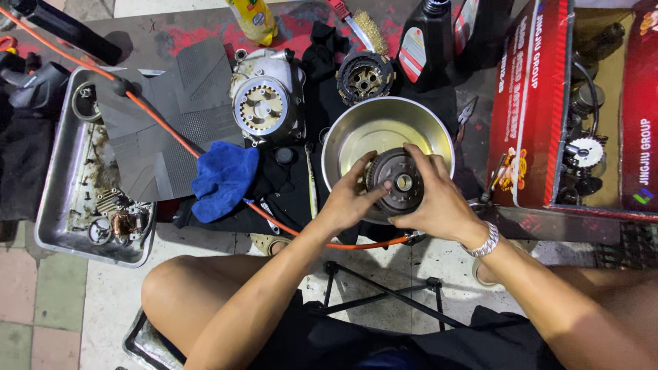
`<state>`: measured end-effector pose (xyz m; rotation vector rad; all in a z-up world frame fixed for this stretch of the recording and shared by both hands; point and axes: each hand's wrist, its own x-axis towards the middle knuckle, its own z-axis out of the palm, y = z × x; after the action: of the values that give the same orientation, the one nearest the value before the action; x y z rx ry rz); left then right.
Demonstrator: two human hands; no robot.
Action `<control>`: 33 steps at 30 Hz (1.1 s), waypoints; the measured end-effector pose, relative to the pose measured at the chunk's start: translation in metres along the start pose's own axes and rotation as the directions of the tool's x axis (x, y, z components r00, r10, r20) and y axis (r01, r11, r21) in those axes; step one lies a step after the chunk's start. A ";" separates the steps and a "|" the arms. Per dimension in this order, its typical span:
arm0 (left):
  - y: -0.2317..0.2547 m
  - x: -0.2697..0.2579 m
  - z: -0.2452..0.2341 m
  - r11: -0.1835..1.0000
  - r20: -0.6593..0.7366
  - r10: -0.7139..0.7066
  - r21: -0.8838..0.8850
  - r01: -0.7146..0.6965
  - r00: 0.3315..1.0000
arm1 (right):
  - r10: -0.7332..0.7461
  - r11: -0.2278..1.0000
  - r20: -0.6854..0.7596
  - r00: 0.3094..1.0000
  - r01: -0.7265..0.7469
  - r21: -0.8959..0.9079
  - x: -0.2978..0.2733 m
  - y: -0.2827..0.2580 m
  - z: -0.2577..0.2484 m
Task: The person pours oil into a metal bowl and then dips and rubs several mechanical parts, including a clutch assembly and a circular metal plate, in the oil. The person handles each part by hand, turning them over and rubbing surfaces before placing them back into the bowl.
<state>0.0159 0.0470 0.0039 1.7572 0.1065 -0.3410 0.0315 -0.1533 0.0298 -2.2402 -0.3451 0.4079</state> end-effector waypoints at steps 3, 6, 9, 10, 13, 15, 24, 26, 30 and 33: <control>-0.009 0.010 0.006 0.965 -0.038 -0.151 -0.221 0.139 0.988 | 0.038 0.999 0.060 0.997 -0.037 -0.015 -0.003 -0.003 0.002; -0.023 0.015 0.009 0.852 -0.020 -0.225 -0.490 0.187 0.974 | -0.181 0.983 -0.024 0.983 0.181 -0.019 0.001 0.012 0.004; -0.033 0.017 0.002 0.723 0.028 -0.230 -0.664 0.190 0.973 | 0.053 0.917 -0.012 0.999 -0.044 0.396 0.012 0.037 0.001; -0.035 0.017 -0.001 0.680 0.052 -0.246 -0.703 0.210 0.968 | 0.209 0.791 0.075 0.975 -0.213 0.573 0.015 0.045 0.001; -0.040 0.017 -0.009 0.693 0.157 -0.198 -0.675 0.251 0.968 | 0.186 0.159 0.463 0.867 -0.491 0.857 0.016 0.064 0.002; -0.043 0.025 -0.009 0.713 0.204 -0.198 -0.642 0.284 0.959 | 0.191 0.211 0.402 0.896 -0.437 0.874 0.013 0.069 0.002; -0.099 0.092 -0.006 0.942 -0.201 0.037 0.333 0.033 0.979 | 0.283 0.686 -0.035 0.958 -0.177 0.706 0.013 0.081 -0.003; -0.105 0.107 0.002 0.789 -0.157 0.252 0.605 -0.108 0.955 | 0.313 0.716 -0.079 0.947 -0.180 0.675 0.014 0.086 -0.001; -0.104 0.133 0.031 0.589 0.127 0.161 0.783 -0.199 0.979 | 0.400 0.772 -0.097 0.911 -0.277 0.572 0.018 0.090 0.008; -0.094 0.140 0.044 0.815 0.295 0.127 0.514 -0.269 0.947 | 0.446 0.790 -0.099 0.889 -0.339 0.510 0.023 0.090 0.012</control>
<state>0.1175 0.0084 -0.1326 2.2540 -0.3978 -0.4654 0.0577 -0.1934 -0.0505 -1.8217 0.3289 0.4088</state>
